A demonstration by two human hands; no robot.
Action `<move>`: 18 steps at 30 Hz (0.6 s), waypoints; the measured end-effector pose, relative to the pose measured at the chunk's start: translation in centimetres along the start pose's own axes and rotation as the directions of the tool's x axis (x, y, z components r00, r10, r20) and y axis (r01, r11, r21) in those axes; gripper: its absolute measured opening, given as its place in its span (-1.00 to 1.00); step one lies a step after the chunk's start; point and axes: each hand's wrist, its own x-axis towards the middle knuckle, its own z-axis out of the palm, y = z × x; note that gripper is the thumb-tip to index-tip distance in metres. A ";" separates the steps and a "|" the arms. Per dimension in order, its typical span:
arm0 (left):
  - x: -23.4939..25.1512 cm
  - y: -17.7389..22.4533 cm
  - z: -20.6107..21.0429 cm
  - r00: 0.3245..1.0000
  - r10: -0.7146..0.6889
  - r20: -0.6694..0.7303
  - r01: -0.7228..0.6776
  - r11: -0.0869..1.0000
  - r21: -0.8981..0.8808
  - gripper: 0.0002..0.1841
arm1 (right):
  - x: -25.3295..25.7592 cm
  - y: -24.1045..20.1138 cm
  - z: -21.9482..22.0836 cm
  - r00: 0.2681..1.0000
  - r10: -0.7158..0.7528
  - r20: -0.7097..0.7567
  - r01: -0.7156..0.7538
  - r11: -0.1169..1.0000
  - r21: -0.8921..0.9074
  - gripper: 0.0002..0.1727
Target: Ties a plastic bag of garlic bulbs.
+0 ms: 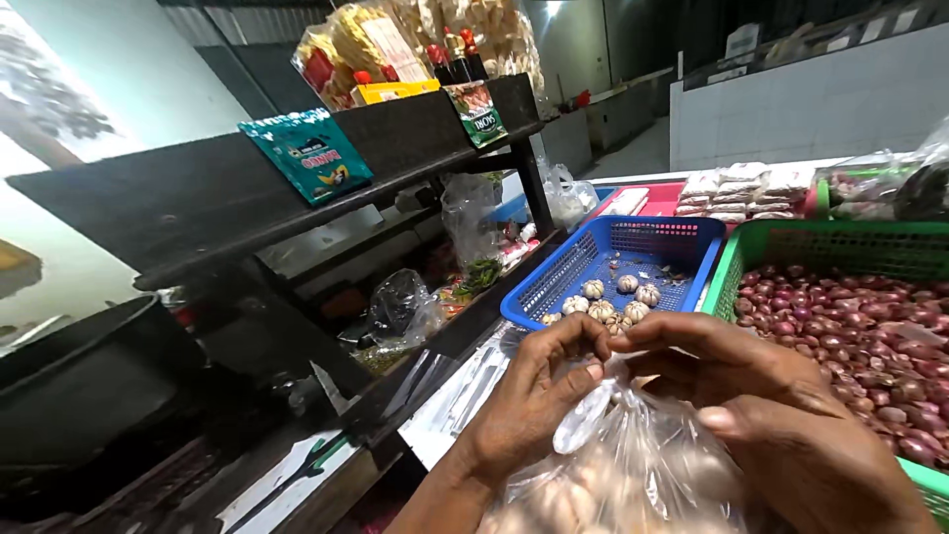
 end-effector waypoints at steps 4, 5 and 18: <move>0.0 0.0 0.1 0.999 0.040 0.027 -0.042 0.996 0.076 -0.76 | 0.1 -0.1 -0.3 0.996 -0.085 -0.022 0.087 0.985 0.151 -0.49; 0.0 0.0 0.1 0.998 0.044 0.034 -0.047 0.993 0.106 -0.73 | 0.0 -0.2 -0.3 0.996 -0.086 -0.017 0.087 0.984 0.157 -0.49; 0.2 -0.1 -0.4 0.990 0.079 0.120 -0.096 0.985 0.145 -0.51 | -0.1 -0.4 -0.2 0.997 -0.075 0.007 0.074 0.990 0.124 -0.52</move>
